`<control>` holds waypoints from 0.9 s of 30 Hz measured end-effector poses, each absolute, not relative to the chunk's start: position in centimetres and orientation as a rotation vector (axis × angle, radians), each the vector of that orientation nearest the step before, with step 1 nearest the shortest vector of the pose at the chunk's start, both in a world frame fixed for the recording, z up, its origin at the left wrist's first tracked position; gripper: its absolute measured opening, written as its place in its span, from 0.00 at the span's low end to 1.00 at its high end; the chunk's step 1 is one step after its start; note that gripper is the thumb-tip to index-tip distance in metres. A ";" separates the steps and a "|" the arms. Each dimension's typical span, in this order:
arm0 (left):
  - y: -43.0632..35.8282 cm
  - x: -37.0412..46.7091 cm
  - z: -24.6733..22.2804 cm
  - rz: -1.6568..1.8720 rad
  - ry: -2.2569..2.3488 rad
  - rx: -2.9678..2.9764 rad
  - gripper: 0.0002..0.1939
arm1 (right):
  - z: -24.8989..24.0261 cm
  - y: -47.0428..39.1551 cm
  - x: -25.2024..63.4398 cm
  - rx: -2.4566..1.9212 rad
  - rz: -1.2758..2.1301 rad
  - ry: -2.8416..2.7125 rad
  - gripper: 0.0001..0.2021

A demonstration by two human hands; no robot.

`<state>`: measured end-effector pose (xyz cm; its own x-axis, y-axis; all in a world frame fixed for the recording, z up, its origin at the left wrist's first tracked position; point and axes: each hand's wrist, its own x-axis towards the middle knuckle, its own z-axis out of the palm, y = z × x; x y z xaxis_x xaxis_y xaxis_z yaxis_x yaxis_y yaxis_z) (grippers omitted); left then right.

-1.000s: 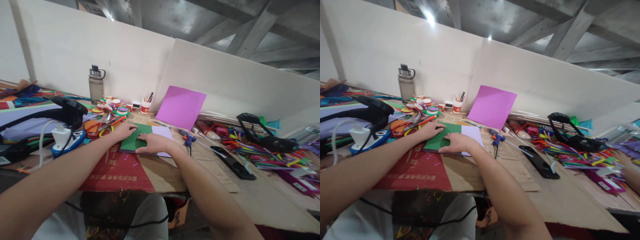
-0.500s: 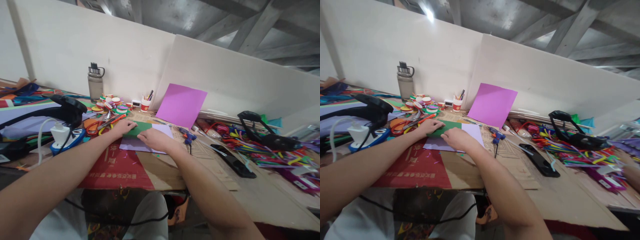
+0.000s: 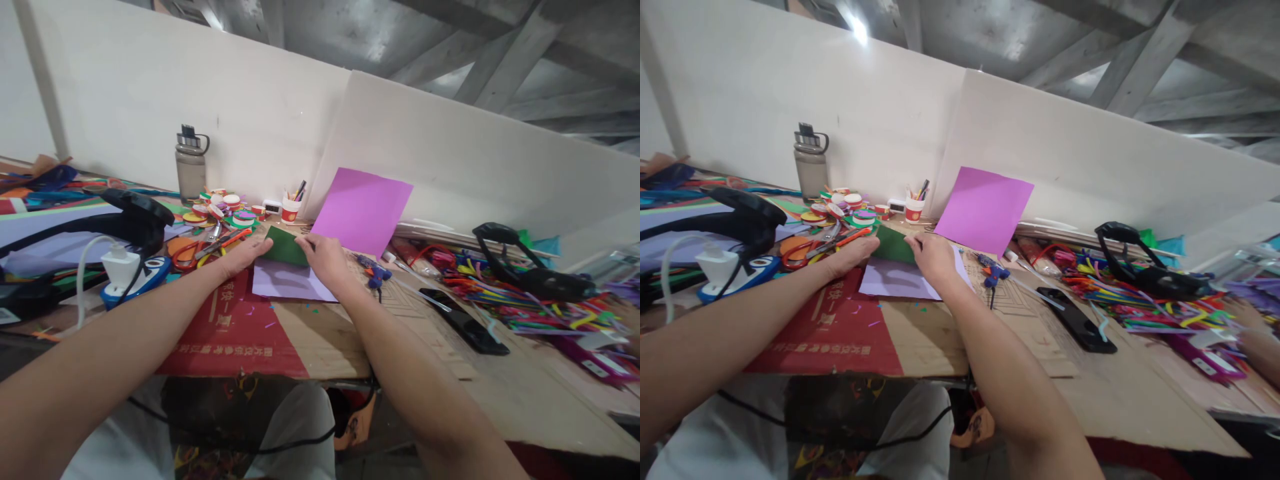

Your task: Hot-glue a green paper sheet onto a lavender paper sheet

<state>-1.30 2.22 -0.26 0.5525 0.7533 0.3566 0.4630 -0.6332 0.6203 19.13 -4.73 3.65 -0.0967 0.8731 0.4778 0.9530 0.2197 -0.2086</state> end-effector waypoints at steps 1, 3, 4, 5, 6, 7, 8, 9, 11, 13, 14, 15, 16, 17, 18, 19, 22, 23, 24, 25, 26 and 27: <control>2.2 -1.3 -0.2 0.818 0.911 2.337 0.31 | 3.5 -4.6 19.2 -1.678 -0.186 -1.980 0.19; 2.4 -1.3 -0.4 0.809 0.812 2.293 0.29 | 3.4 -4.5 19.3 -1.630 -0.156 -1.965 0.17; 2.5 -1.2 -0.6 0.823 0.812 2.268 0.28 | 3.4 -4.6 19.3 -1.586 -0.168 -1.960 0.15; 2.6 -1.2 -0.8 0.843 0.829 2.240 0.28 | 3.5 -4.7 19.3 -1.533 -0.201 -1.954 0.15; 2.8 -1.1 -0.9 0.863 0.848 2.214 0.28 | 3.6 -4.9 19.3 -1.477 -0.253 -1.943 0.16; 2.9 -1.1 -1.0 0.878 0.864 2.199 0.28 | 3.8 -5.2 19.3 -1.426 -0.312 -1.930 0.16; 3.0 -1.0 -1.1 0.888 0.880 2.199 0.28 | 4.0 -5.6 19.2 -1.382 -0.362 -1.922 0.17; 3.1 -1.0 -1.2 0.898 0.901 2.207 0.28 | 4.2 -5.9 19.1 -1.341 -0.391 -1.928 0.18; 3.1 -1.0 -1.1 0.909 0.943 2.234 0.26 | 4.3 -6.4 18.6 -1.249 -0.376 -2.022 0.18; 3.1 -1.0 -1.0 0.919 0.975 2.255 0.23 | 3.8 -6.6 18.0 -1.166 -0.295 -2.183 0.17; 3.0 -1.0 -0.9 0.925 0.987 2.262 0.22 | 3.3 -6.4 17.6 -1.146 -0.246 -2.263 0.17; 3.0 -1.0 -0.9 0.931 0.998 2.263 0.22 | 2.7 -6.2 17.3 -1.145 -0.199 -2.329 0.16; 3.0 -1.0 -0.9 0.940 1.011 2.259 0.21 | 2.0 -5.9 17.0 -1.163 -0.157 -2.378 0.15; 2.9 -1.0 -0.9 0.950 1.031 2.250 0.21 | 1.3 -5.6 16.8 -1.181 -0.113 -2.418 0.14; 2.9 -1.0 -0.9 0.955 1.061 2.238 0.21 | 0.6 -5.3 16.6 -1.190 -0.074 -2.454 0.13; 2.9 -1.0 -0.9 0.956 1.096 2.227 0.20 | 0.0 -5.1 16.4 -1.190 -0.047 -2.487 0.13; 2.9 -1.0 -0.9 0.955 1.168 2.230 0.20 | -0.8 -4.8 16.3 -1.187 -0.012 -2.527 0.13; 2.9 -1.0 -1.0 0.958 1.164 2.249 0.20 | -0.7 -4.8 16.3 -1.197 -0.007 -2.518 0.13; 2.9 -1.0 -1.0 0.966 1.148 2.272 0.20 | -0.6 -4.8 16.4 -1.211 0.000 -2.496 0.13; 3.0 -1.0 -1.1 0.969 1.128 2.294 0.21 | -0.4 -4.9 16.4 -1.225 0.009 -2.464 0.13; 3.0 -1.0 -1.1 0.965 1.114 2.309 0.21 | -0.2 -4.9 16.5 -1.236 0.016 -2.425 0.13; 3.1 -1.0 -1.2 0.956 1.110 2.318 0.22 | 0.1 -4.9 16.6 -1.247 0.020 -2.376 0.12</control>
